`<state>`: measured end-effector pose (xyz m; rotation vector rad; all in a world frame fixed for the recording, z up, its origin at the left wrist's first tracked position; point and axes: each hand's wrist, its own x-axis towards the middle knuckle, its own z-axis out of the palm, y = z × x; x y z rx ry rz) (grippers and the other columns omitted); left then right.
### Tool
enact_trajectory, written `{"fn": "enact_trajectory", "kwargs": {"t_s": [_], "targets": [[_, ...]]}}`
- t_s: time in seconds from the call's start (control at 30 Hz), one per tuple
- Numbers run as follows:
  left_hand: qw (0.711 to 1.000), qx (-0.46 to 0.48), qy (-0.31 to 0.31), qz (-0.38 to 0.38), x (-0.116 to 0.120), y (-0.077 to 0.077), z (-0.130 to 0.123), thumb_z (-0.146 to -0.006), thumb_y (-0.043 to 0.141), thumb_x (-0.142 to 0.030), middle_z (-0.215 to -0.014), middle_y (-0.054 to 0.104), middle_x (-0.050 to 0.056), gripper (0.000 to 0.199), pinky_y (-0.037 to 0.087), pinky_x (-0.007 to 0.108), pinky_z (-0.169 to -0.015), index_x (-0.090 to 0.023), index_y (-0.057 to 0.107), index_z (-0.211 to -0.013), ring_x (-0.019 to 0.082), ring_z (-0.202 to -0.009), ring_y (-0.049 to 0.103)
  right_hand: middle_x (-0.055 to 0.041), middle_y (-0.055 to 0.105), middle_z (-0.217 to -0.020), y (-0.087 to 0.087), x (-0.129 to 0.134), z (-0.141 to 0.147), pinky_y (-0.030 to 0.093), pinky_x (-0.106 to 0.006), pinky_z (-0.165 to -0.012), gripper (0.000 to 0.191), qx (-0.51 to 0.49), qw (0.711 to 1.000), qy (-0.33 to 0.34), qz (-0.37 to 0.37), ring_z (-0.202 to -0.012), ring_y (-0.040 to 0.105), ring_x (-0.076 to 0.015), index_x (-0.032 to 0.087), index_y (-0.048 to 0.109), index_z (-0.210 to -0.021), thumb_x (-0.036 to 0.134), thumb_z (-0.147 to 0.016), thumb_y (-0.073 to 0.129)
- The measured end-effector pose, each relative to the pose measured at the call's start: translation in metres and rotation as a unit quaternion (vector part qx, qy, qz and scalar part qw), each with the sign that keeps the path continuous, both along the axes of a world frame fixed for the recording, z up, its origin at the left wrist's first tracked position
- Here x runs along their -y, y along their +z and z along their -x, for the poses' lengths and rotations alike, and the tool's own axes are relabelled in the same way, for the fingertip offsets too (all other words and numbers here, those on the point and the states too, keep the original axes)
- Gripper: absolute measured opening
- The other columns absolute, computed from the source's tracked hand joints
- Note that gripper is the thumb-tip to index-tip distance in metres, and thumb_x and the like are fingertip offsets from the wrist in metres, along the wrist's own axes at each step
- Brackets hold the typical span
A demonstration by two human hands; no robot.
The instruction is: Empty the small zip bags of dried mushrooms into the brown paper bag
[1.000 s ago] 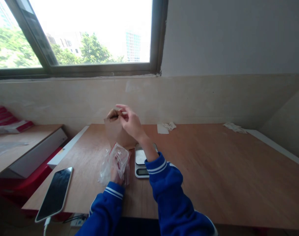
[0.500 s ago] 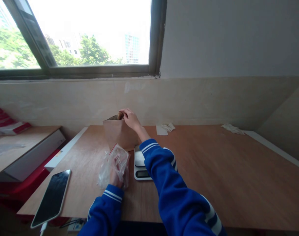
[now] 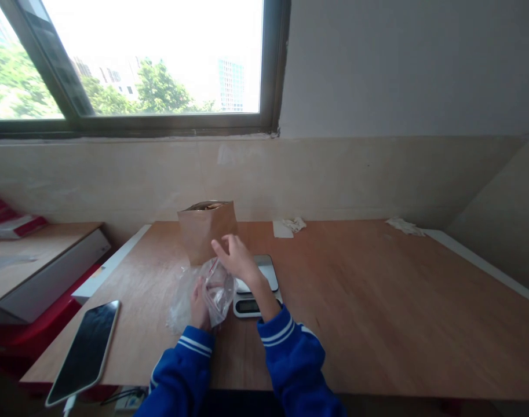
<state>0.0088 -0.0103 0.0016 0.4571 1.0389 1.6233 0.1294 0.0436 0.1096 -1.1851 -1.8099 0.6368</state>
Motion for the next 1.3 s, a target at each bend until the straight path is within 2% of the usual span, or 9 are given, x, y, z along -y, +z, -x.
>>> {"fn": "enact_trajectory", "kwargs": {"t_s": [0.17, 0.3, 0.47, 0.63, 0.73, 0.87, 1.03, 1.2, 1.3], "targets": [[0.98, -0.174, 0.054, -0.076, 0.002, -0.001, -0.003, -0.077, 0.065, -0.047, -0.081, 0.067, 0.004, 0.032, 0.048, 0.021, -0.068, -0.017, 0.068, -0.086, 0.015, -0.076, 0.062, -0.0054, 0.07, -0.082, -0.029, 0.025, -0.015, 0.047, -0.027, -0.064, 0.035, -0.047, 0.989, 0.076, 0.118, -0.071, 0.062, -0.0162, 0.016, 0.069, -0.096, 0.046, -0.082, 0.058], [0.947, -0.305, 0.054, -0.085, 0.013, 0.02, 0.002, -0.08, 0.061, -0.044, -0.062, 0.06, -0.001, 0.029, 0.04, 0.018, -0.049, -0.017, 0.068, -0.085, 0.01, -0.052, 0.052, -0.006, 0.072, -0.081, -0.033, 0.025, -0.034, 0.049, -0.028, -0.056, 0.044, -0.206, 0.96, 0.082, 0.168, -0.062, 0.064, -0.0164, 0.017, 0.069, -0.101, 0.052, -0.076, 0.062], [0.931, -0.33, 0.154, -0.018, 0.02, 0.045, 0.039, -0.089, 0.042, -0.047, -0.055, 0.056, -0.005, 0.033, 0.023, 0.02, -0.03, -0.019, 0.057, -0.091, 0.007, -0.029, 0.032, -0.009, 0.072, -0.093, -0.046, 0.028, -0.079, 0.053, -0.031, -0.057, 0.046, -0.33, 0.93, -0.062, 0.15, -0.057, 0.066, -0.0166, 0.02, 0.066, -0.102, 0.059, -0.079, 0.055], [0.906, -0.413, 0.07, 0.051, 0.009, 0.044, 0.078, -0.086, 0.047, -0.044, -0.068, 0.062, 0.0, 0.028, 0.035, 0.022, -0.037, -0.019, 0.055, -0.093, 0.012, -0.039, 0.046, -0.0078, 0.068, -0.075, -0.086, 0.052, -0.107, 0.051, -0.034, -0.057, 0.042, -0.225, 0.956, -0.16, 0.101, -0.066, 0.064, -0.0229, 0.022, 0.065, -0.093, 0.059, -0.083, 0.047], [0.829, -0.542, 0.116, 0.073, 0.004, 0.045, 0.077, -0.08, 0.057, -0.036, -0.088, 0.064, 0.011, 0.032, 0.049, 0.033, -0.064, -0.015, 0.056, -0.103, 0.023, -0.075, 0.062, -0.0086, 0.068, -0.082, -0.109, 0.073, -0.105, 0.051, -0.037, -0.065, 0.039, -0.121, 0.975, -0.177, 0.064, -0.073, 0.064, -0.0252, 0.024, 0.065, -0.092, 0.055, -0.087, 0.042], [0.671, -0.715, 0.193, 0.03, 0.011, 0.058, 0.054, -0.083, 0.053, -0.039, -0.13, 0.047, 0.02, 0.054, 0.037, 0.052, -0.094, -0.013, 0.047, -0.131, 0.034, -0.117, 0.047, -0.0093, 0.066, -0.093, -0.125, 0.092, -0.099, 0.05, -0.032, -0.075, 0.034, -0.079, 0.985, -0.152, -0.011, -0.086, 0.063, -0.0226, 0.02, 0.064, -0.094, 0.043, -0.092, 0.039], [0.534, -0.844, 0.035, -0.043, 0.016, 0.041, 0.032, -0.09, 0.043, -0.039, -0.15, 0.034, 0.006, 0.046, 0.018, 0.049, -0.111, -0.032, 0.048, -0.135, 0.03, -0.139, 0.024, -0.0081, 0.064, -0.091, -0.132, 0.096, -0.095, 0.049, -0.027, -0.068, 0.029, -0.07, 0.985, -0.156, -0.029, -0.08, 0.061, -0.0183, 0.018, 0.062, -0.095, 0.036, -0.093, 0.038], [0.481, -0.872, -0.086, 0.011, 0.005, -0.009, 0.037, -0.09, 0.04, -0.046, -0.154, 0.027, 0.003, 0.052, 0.012, 0.049, -0.113, -0.032, 0.041, -0.14, 0.031, -0.143, 0.015, -0.0076, 0.06, -0.092, -0.136, 0.093, -0.099, 0.048, -0.029, -0.072, 0.029, -0.046, 0.979, -0.196, -0.033, -0.08, 0.059, -0.018, 0.019, 0.062, -0.097, 0.032, -0.094, 0.037], [0.473, -0.875, -0.104, 0.02, 0.002, -0.017, 0.042, -0.092, 0.037, -0.047, -0.155, 0.023, 0.002, 0.053, 0.014, 0.049, -0.113, -0.033, 0.036, -0.143, 0.03, -0.143, 0.012, -0.009, 0.058, -0.096, -0.143, 0.089, -0.101, 0.048, -0.032, -0.076, 0.029, -0.035, 0.971, -0.232, -0.034, -0.085, 0.059, -0.0198, 0.019, 0.062, -0.102, 0.03, -0.093, 0.037]]}}
